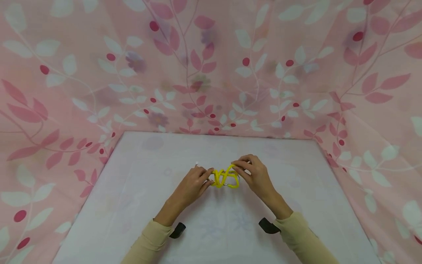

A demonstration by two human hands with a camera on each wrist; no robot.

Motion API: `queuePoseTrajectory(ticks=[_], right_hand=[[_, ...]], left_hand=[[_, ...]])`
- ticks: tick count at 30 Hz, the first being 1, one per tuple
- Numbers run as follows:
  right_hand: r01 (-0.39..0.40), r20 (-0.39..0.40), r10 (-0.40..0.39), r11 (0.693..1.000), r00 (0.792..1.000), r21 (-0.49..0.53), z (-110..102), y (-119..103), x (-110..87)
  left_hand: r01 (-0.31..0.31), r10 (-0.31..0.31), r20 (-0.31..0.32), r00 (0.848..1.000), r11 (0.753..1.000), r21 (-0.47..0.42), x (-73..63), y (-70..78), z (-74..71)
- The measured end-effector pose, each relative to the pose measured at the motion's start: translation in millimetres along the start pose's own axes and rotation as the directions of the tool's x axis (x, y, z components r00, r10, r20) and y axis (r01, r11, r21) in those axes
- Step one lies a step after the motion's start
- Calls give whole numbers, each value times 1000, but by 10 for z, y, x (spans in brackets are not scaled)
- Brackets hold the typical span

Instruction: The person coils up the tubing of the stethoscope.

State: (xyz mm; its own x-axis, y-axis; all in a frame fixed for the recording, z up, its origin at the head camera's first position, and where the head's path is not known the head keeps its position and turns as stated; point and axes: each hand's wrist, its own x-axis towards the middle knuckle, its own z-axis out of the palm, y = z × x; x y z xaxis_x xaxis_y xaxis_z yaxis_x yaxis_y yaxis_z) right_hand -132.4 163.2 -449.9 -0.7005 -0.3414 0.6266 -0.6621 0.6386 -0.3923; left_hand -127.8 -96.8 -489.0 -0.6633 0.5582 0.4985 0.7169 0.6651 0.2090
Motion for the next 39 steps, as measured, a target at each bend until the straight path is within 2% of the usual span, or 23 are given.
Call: queuePoseTrajectory(ticks=[6, 13, 15, 18, 22, 25, 34, 39], right_hand=[[38, -16, -37, 999, 999, 38, 83, -206, -56], [57, 4, -57, 995, 998, 79, 210, -221, -137], [82, 14, -83, 995, 996, 47, 228, -217, -146], [135, 41, -133, 989, 990, -53, 248, -212, -159], [165, 73, -156, 976, 985, -140, 255, -202, -179], [170, 71, -161, 974, 984, -147, 254, -180, -186], [255, 29, -253, 955, 967, -155, 286, -79, -207], [271, 61, -264, 947, 963, -172, 276, -40, -215]], left_hand=[[76, -75, -15, 997, 994, 77, 8, 7, 75], [80, -77, -32, 997, 992, 100, 0, -4, 94], [82, -81, -20, 997, 992, 100, 1, -6, 89], [83, -83, -5, 997, 993, 89, 11, 0, 74], [67, -67, -3, 998, 995, 70, 43, 17, 56], [55, -55, 2, 998, 997, 60, 59, 24, 51], [34, -34, 33, 999, 999, 23, 49, 19, 44], [41, -40, 68, 997, 999, -13, 51, 27, 29]])
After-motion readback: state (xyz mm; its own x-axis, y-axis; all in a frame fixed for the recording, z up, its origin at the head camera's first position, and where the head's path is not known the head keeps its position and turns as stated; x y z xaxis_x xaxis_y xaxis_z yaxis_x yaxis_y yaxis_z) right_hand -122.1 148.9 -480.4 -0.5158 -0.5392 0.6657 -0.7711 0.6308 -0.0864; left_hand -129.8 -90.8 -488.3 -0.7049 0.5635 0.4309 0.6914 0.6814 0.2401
